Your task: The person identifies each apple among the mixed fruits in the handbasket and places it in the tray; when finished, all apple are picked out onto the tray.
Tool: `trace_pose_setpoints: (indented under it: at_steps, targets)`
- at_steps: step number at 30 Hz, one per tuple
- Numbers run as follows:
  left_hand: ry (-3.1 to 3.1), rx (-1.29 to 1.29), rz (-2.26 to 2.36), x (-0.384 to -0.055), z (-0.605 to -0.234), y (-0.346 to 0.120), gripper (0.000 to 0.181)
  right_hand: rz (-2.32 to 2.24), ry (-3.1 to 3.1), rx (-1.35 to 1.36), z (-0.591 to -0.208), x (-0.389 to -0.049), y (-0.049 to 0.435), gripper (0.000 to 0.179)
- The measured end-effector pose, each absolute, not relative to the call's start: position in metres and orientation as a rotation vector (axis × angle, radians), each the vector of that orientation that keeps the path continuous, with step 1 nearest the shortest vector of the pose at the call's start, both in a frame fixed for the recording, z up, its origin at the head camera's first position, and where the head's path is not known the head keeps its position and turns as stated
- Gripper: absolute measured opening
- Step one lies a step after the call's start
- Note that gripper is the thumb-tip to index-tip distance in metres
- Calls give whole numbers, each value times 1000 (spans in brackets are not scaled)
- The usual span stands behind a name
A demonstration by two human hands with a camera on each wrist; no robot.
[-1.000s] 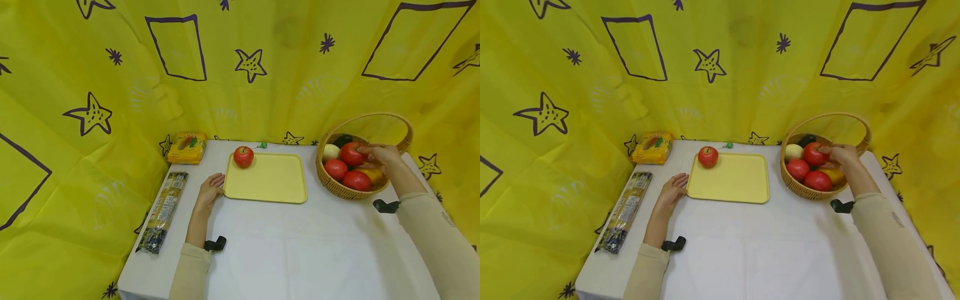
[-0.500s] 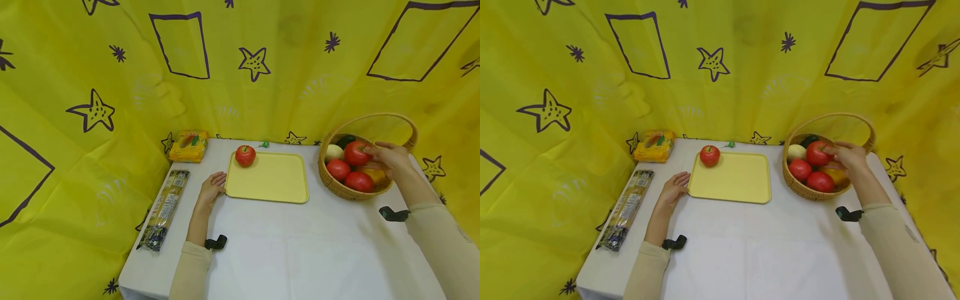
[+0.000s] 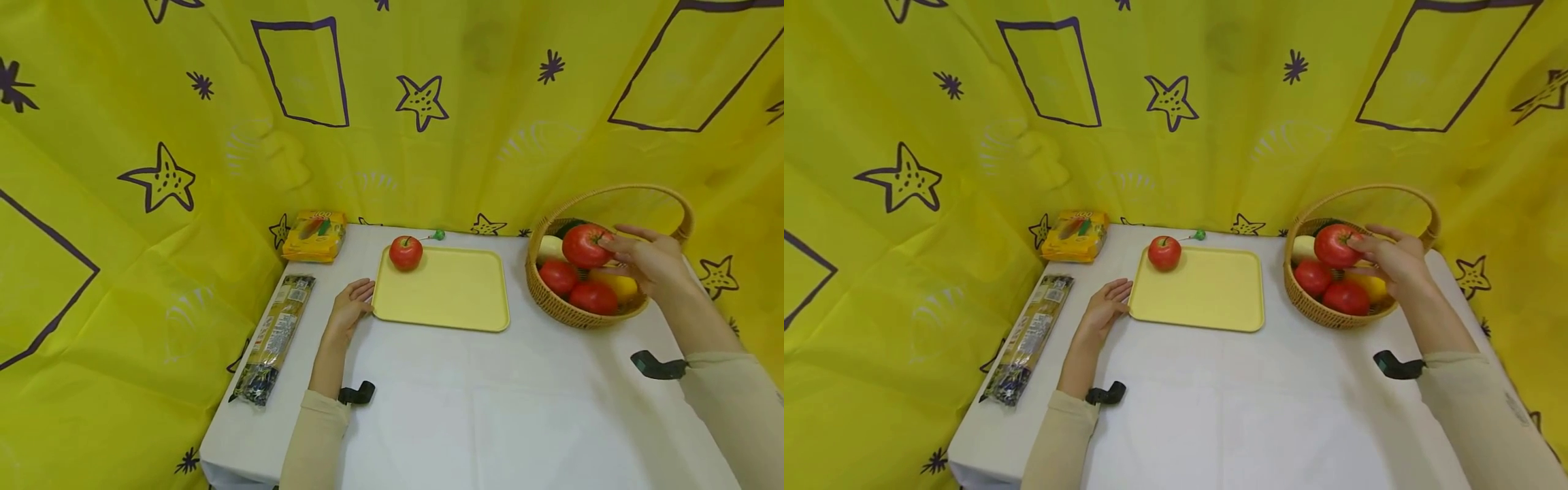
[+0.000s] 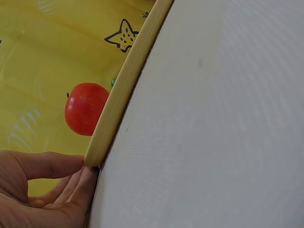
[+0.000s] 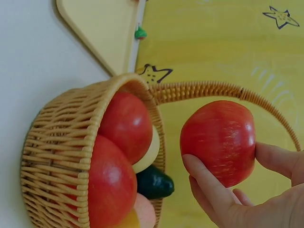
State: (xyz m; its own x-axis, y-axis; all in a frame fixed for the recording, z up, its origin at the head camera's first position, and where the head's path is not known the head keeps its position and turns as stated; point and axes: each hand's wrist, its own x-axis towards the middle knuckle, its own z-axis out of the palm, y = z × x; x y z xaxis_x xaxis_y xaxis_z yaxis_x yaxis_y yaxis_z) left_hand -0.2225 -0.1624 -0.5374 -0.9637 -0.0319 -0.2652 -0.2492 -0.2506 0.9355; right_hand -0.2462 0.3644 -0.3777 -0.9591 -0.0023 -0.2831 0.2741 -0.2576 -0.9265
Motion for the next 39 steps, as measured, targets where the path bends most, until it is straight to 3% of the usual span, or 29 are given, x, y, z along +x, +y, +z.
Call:
trace_pose_setpoints:
  at_steps: [21,33,39]
  targets:
    - [1835,-360,2348,-223,-537,-162,76,-2425,1746,161,-358,-219,337,35]
    - [1832,-354,2346,-222,-536,-163,75,-2376,1793,75,-352,-217,306,34]
    - [1838,-367,2338,-222,-535,-162,75,-2250,1962,52,-352,-220,289,43]
